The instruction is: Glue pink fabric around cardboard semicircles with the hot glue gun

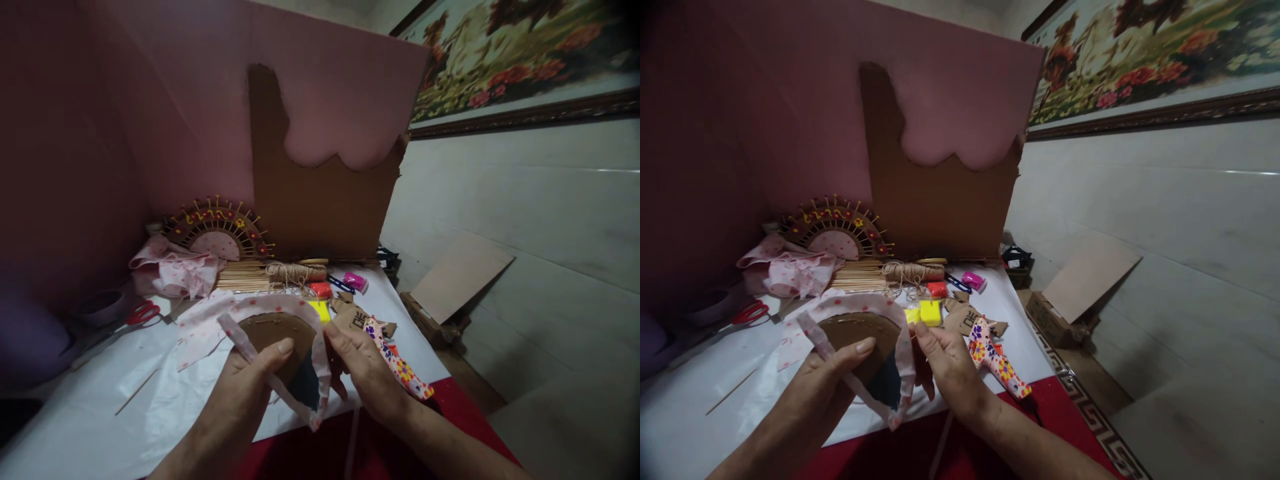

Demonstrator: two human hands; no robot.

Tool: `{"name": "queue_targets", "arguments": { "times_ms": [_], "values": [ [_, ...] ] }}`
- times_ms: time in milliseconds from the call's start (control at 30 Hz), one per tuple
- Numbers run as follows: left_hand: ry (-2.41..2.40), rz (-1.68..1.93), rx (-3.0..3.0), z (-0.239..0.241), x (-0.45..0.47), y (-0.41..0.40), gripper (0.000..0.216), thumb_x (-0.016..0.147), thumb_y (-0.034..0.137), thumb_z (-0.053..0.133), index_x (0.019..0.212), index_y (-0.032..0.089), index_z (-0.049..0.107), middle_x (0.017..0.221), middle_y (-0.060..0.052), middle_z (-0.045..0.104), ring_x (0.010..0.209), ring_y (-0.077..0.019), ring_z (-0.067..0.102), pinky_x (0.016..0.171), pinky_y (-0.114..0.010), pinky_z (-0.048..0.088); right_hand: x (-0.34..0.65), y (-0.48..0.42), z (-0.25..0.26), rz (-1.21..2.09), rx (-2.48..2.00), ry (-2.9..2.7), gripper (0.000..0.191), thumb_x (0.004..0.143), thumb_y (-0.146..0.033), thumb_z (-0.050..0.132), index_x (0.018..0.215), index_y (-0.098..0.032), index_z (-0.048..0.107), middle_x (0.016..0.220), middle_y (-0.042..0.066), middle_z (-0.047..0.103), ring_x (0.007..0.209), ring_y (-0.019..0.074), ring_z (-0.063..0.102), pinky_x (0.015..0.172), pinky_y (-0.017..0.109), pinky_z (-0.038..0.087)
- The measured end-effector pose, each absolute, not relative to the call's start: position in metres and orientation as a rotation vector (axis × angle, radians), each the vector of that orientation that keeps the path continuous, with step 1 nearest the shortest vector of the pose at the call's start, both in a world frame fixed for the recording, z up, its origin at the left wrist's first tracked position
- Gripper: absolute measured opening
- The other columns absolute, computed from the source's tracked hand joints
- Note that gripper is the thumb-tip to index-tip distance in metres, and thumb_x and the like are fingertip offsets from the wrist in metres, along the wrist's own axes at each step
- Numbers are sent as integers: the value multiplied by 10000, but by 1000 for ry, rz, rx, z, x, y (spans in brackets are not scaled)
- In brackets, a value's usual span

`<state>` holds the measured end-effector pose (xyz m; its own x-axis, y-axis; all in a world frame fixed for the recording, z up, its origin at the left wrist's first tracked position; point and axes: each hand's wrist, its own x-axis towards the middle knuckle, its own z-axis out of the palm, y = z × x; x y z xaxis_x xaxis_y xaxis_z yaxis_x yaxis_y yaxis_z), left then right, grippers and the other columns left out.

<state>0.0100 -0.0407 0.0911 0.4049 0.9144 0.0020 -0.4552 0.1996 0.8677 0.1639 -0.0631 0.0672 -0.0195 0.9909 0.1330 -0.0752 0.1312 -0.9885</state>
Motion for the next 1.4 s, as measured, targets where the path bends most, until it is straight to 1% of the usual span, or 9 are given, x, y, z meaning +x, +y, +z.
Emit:
{"name": "queue_targets", "arguments": {
  "times_ms": [133,333,500,733,833,900,1033,1200,1400],
  "values": [
    [495,914,987,90,10,-43,226,774,272,618,911,143,742,846,-126,745,765,-280,682,604,-343,534,166,-58,70,1292,-945,-1094,463,836,-528,555,576,-145,543,482,-29,506,341,45,354,293,158,231],
    [486,925,995,92,12,-45,241,788,287,600,920,141,739,840,-129,741,791,-284,680,709,-383,530,168,-60,71,1440,-873,-971,507,772,-600,593,579,-132,562,471,-14,526,334,46,374,277,151,208],
    [495,960,999,87,9,-43,218,777,266,621,929,161,737,868,-111,742,883,-291,659,798,-399,504,167,-62,73,1505,-862,-993,445,797,-499,612,560,-125,573,460,-22,504,349,48,373,298,156,227],
    [589,920,1139,86,5,-43,211,783,318,639,854,161,761,805,-92,745,770,-254,668,705,-337,517,168,-64,72,1472,-922,-1103,526,742,-610,625,522,-142,529,438,-43,469,334,37,337,299,164,220],
    [637,940,1231,88,5,-43,200,795,319,637,865,177,760,827,-75,745,790,-232,663,735,-303,510,169,-64,72,1395,-968,-1162,550,787,-625,560,523,-144,526,443,-36,474,338,44,352,313,173,225],
    [634,945,1274,90,5,-42,181,796,314,641,861,192,757,805,-55,740,742,-203,656,732,-282,505,168,-65,72,1341,-994,-1212,544,804,-619,542,530,-149,522,442,-33,472,339,49,355,320,179,216],
    [617,998,1272,86,6,-40,162,796,312,643,837,188,739,748,-35,712,668,-171,614,692,-269,494,165,-67,70,1186,-1052,-1302,539,821,-626,505,534,-170,483,426,-55,394,352,54,312,330,193,197],
    [611,955,1263,73,6,-35,209,842,328,587,718,178,664,674,1,633,630,-131,545,633,-235,449,163,-70,67,881,-1165,-1429,494,908,-499,460,534,-176,456,487,-39,410,443,74,358,406,205,267],
    [622,914,1267,71,8,-36,233,858,354,549,772,164,652,720,-14,610,691,-155,529,688,-278,446,163,-73,72,504,-1203,-1654,457,948,-359,429,525,-193,382,495,-54,339,456,79,317,447,221,264]
  ]
}}
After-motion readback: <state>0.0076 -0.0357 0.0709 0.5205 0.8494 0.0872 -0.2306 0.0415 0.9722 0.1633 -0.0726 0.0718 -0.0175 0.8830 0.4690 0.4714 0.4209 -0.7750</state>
